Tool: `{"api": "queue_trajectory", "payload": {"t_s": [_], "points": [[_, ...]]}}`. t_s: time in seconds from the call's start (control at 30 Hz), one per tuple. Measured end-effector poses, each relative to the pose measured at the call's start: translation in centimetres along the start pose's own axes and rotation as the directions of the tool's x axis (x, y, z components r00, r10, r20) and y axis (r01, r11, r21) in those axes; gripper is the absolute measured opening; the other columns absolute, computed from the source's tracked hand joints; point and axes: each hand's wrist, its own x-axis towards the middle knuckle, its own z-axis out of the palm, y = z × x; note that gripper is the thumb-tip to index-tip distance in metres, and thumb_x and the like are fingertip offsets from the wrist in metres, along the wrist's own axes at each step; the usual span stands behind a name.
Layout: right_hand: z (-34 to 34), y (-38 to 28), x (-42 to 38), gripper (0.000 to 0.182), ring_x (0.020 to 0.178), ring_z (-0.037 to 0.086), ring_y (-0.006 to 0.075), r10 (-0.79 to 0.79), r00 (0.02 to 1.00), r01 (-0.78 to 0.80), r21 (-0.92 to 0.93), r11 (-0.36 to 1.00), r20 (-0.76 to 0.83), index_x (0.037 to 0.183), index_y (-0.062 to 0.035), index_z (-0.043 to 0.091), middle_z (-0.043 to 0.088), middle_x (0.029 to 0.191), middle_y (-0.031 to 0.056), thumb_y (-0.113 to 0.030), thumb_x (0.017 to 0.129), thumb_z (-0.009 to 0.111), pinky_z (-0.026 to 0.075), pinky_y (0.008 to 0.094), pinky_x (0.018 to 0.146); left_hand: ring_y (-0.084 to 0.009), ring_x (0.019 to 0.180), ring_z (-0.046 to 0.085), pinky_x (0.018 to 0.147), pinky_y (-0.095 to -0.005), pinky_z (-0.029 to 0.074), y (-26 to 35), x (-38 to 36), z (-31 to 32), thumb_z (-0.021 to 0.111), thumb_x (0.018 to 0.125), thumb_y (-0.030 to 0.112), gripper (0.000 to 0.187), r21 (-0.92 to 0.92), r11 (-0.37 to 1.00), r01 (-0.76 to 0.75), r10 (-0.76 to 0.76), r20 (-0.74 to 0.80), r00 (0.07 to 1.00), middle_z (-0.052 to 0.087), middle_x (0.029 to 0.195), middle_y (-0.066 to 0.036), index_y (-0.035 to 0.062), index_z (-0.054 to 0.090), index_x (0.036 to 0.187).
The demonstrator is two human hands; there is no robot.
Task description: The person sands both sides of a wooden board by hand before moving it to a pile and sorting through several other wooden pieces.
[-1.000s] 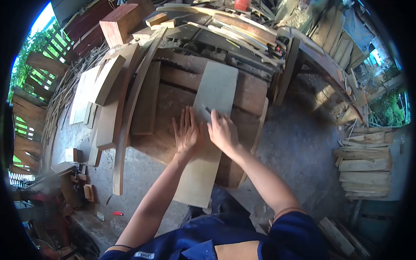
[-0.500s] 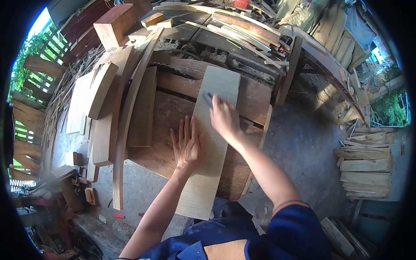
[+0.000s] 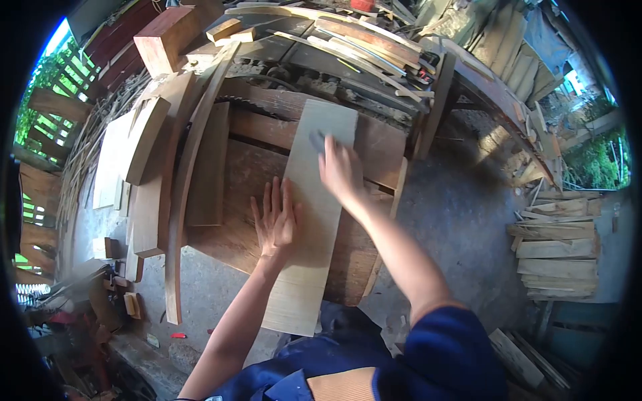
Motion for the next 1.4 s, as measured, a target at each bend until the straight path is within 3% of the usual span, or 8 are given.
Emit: {"api": "queue_trajectory", "payload": {"t_s": [0.17,0.37,0.63,0.93,1.2,1.27,1.33,1.4], "points": [[-2.3,-0.6,-5.2,0.049,0.091,0.061,0.0418,0.026,0.993,-0.029,0.024,0.999,0.116,0.127,0.0062,0.044,0.060,0.103,0.0274,-0.016,0.088,0.064,0.050,0.0520,0.072,-0.0309,0.146,0.025,0.118,-0.0599,0.010,-0.1,0.1,0.2,0.037,0.100,0.034,0.060,0.017,1.000,0.005,-0.006,0.043,0.999,0.028,0.157,-0.015,0.0094,0.023,0.153],[3.8,6.2,13.4,0.031,0.086,0.066,0.0426,0.252,0.962,-0.262,-0.087,0.961,-0.108,0.104,0.0010,0.050,0.066,0.090,0.0226,-0.012,0.082,0.066,0.055,0.0501,0.074,-0.0316,0.145,0.026,0.117,-0.0601,0.013,0.0,0.2,0.3,0.042,0.099,0.033,0.061,0.038,0.999,0.003,-0.004,0.020,1.000,0.030,0.156,-0.015,0.0104,0.026,0.153],[-2.4,-1.0,-6.5,0.047,0.086,0.061,0.0398,-0.030,1.000,0.030,-0.047,0.998,0.004,0.123,0.0060,0.044,0.062,0.102,0.0250,-0.011,0.085,0.064,0.049,0.0508,0.077,-0.0309,0.146,0.026,0.118,-0.0598,0.012,0.3,0.0,0.0,0.039,0.100,0.033,0.060,0.009,1.000,0.007,-0.008,0.024,1.000,0.030,0.156,-0.015,0.0098,0.024,0.153],[1.9,7.4,11.8,0.030,0.088,0.067,0.0419,0.334,0.937,-0.345,-0.120,0.931,-0.102,0.103,0.0019,0.049,0.067,0.093,0.0256,-0.014,0.084,0.065,0.055,0.0495,0.077,-0.0327,0.145,0.025,0.117,-0.0595,0.014,0.2,0.2,-0.2,0.041,0.100,0.032,0.060,0.032,0.999,-0.001,0.000,0.017,1.000,0.030,0.155,-0.016,0.0083,0.027,0.152],[-2.4,0.8,-4.3,0.038,0.088,0.065,0.0407,0.039,0.999,-0.037,-0.103,0.994,0.017,0.112,0.0030,0.048,0.063,0.096,0.0251,-0.016,0.085,0.066,0.053,0.0493,0.077,-0.0339,0.144,0.027,0.117,-0.0592,0.015,0.4,0.0,-0.5,0.041,0.100,0.031,0.059,0.004,1.000,0.000,0.000,-0.007,1.000,0.031,0.155,-0.016,0.0081,0.027,0.152],[-1.6,2.5,-3.1,0.038,0.092,0.064,0.0409,0.176,0.981,-0.176,-0.001,0.984,0.088,0.113,0.0032,0.047,0.062,0.102,0.0266,-0.016,0.086,0.065,0.052,0.0490,0.078,-0.0305,0.145,0.025,0.118,-0.0586,0.011,0.3,0.0,-0.6,0.040,0.100,0.033,0.059,0.009,1.000,0.019,-0.019,0.030,0.999,0.030,0.156,-0.015,0.0102,0.026,0.153],[0.6,5.9,1.5,0.033,0.088,0.065,0.0438,0.037,0.981,-0.061,-0.117,0.991,-0.191,0.108,0.0026,0.049,0.064,0.098,0.0271,-0.019,0.088,0.063,0.052,0.0517,0.077,-0.0303,0.145,0.025,0.119,-0.0584,0.010,0.4,-0.2,-0.6,0.040,0.100,0.033,0.059,0.009,1.000,0.020,-0.021,0.039,0.999,0.030,0.156,-0.015,0.0103,0.026,0.153],[1.1,8.5,7.9,0.030,0.083,0.066,0.0459,0.220,0.963,-0.234,-0.075,0.969,-0.157,0.105,0.0024,0.048,0.067,0.085,0.0267,-0.017,0.086,0.062,0.053,0.0540,0.072,-0.0300,0.145,0.025,0.119,-0.0583,0.010,0.3,0.1,-0.6,0.040,0.100,0.033,0.059,0.020,1.000,0.023,-0.024,0.026,0.999,0.030,0.156,-0.014,0.0104,0.025,0.153]]}}
